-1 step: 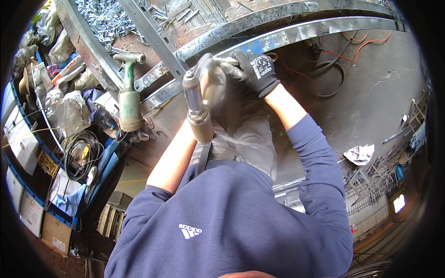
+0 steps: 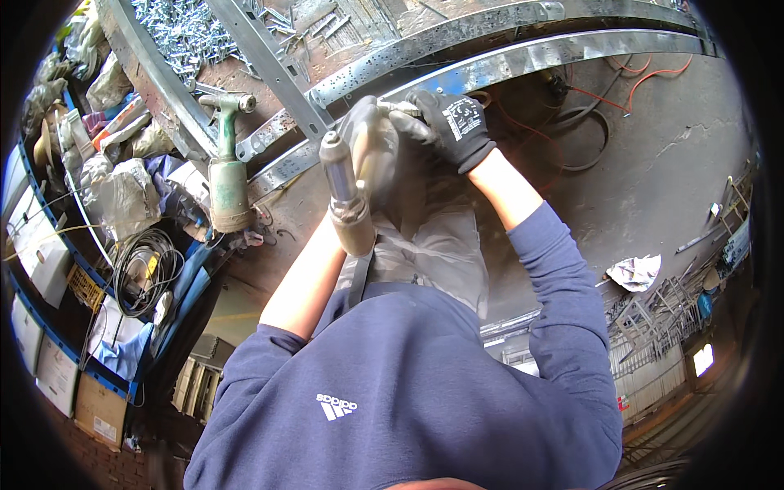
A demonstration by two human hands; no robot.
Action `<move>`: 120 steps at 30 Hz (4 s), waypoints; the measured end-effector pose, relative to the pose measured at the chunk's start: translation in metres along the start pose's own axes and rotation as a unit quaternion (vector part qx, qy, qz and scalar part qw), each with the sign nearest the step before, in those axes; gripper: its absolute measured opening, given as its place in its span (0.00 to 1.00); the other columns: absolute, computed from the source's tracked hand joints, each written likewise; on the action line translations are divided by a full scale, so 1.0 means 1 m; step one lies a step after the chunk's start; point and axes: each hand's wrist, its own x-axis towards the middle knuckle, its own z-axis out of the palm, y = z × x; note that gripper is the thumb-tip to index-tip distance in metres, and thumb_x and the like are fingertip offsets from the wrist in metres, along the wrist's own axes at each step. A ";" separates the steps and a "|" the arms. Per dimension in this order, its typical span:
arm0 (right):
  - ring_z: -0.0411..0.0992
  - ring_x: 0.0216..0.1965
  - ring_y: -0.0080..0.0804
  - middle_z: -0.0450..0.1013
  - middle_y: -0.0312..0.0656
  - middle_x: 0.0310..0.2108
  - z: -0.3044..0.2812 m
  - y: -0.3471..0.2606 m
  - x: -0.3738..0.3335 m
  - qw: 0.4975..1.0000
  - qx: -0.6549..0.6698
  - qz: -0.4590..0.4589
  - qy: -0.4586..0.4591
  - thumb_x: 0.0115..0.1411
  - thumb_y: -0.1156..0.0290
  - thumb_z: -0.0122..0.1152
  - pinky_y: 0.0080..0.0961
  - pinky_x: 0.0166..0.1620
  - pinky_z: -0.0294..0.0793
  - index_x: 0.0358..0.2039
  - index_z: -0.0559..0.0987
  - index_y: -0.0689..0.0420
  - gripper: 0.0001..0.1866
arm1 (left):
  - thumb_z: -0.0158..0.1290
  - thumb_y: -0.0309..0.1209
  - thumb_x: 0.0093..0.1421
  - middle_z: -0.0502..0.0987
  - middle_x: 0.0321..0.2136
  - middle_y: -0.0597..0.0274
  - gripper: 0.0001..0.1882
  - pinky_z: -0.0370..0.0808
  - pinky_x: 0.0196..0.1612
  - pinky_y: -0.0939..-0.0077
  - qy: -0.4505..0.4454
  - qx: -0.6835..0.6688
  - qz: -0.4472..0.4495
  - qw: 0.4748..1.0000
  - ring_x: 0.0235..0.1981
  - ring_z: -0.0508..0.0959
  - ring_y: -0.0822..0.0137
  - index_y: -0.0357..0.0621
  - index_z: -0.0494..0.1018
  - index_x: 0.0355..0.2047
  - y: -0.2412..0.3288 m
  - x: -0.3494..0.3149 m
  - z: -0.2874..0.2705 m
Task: The person assembles a pneumatic tool by attaching a nozzle and inserting a brass rod into the body. They repeatedly adjust the components with gloved hands, then set the tool down and pick up a green pneumatic hammer.
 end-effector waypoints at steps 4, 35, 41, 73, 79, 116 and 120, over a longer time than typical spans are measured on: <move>0.83 0.37 0.48 0.83 0.49 0.38 0.000 0.006 -0.004 0.998 -0.025 -0.052 0.004 0.70 0.44 0.60 0.43 0.40 0.82 0.50 0.80 0.55 0.26 | 0.57 0.35 0.71 0.77 0.60 0.48 0.30 0.70 0.68 0.63 -0.049 -0.032 -0.082 0.995 0.61 0.78 0.57 0.35 0.67 0.69 -0.016 -0.011 0.002; 0.80 0.43 0.51 0.81 0.50 0.42 0.020 -0.023 -0.016 0.968 0.245 0.047 0.017 0.69 0.48 0.60 0.45 0.46 0.78 0.53 0.78 0.53 0.23 | 0.50 0.34 0.68 0.77 0.62 0.45 0.30 0.67 0.70 0.61 -0.013 -0.210 -0.024 0.977 0.64 0.76 0.54 0.29 0.69 0.67 -0.043 -0.007 -0.025; 0.84 0.40 0.47 0.83 0.48 0.37 0.008 -0.014 -0.031 0.990 -0.085 -0.017 0.114 0.69 0.47 0.57 0.48 0.37 0.81 0.54 0.81 0.44 0.21 | 0.55 0.35 0.74 0.84 0.46 0.58 0.16 0.77 0.55 0.69 0.032 -0.131 -0.155 0.979 0.48 0.82 0.67 0.33 0.83 0.50 -0.075 -0.013 -0.033; 0.84 0.42 0.51 0.84 0.52 0.38 -0.018 -0.028 -0.003 0.993 -0.036 0.040 -0.104 0.66 0.57 0.58 0.47 0.47 0.81 0.42 0.86 0.51 0.15 | 0.52 0.36 0.74 0.77 0.59 0.51 0.24 0.74 0.62 0.64 -0.062 -0.276 -0.058 0.957 0.58 0.77 0.61 0.29 0.72 0.62 -0.088 -0.020 -0.038; 0.83 0.45 0.51 0.84 0.52 0.40 -0.027 -0.040 0.004 0.979 0.024 0.126 -0.159 0.62 0.64 0.62 0.47 0.49 0.81 0.44 0.86 0.54 0.13 | 0.55 0.18 0.68 0.85 0.47 0.47 0.14 0.82 0.53 0.60 0.036 0.004 0.209 0.977 0.47 0.85 0.52 0.35 0.80 0.53 -0.115 -0.020 -0.041; 0.80 0.49 0.57 0.81 0.58 0.47 -0.029 -0.059 -0.024 0.992 0.059 0.081 -0.080 0.72 0.47 0.54 0.52 0.51 0.78 0.55 0.78 0.55 0.25 | 0.49 0.34 0.73 0.74 0.64 0.51 0.26 0.72 0.68 0.63 -0.149 -0.107 -0.077 0.980 0.64 0.75 0.60 0.31 0.69 0.67 -0.084 -0.010 -0.039; 0.69 0.67 0.48 0.73 0.49 0.63 -0.017 -0.074 -0.040 0.996 0.009 0.049 0.071 0.65 0.57 0.60 0.49 0.69 0.65 0.64 0.73 0.51 0.29 | 0.40 0.29 0.76 0.70 0.68 0.48 0.26 0.73 0.69 0.65 -0.055 -0.230 -0.167 0.957 0.65 0.75 0.61 0.28 0.64 0.70 -0.081 -0.035 -0.036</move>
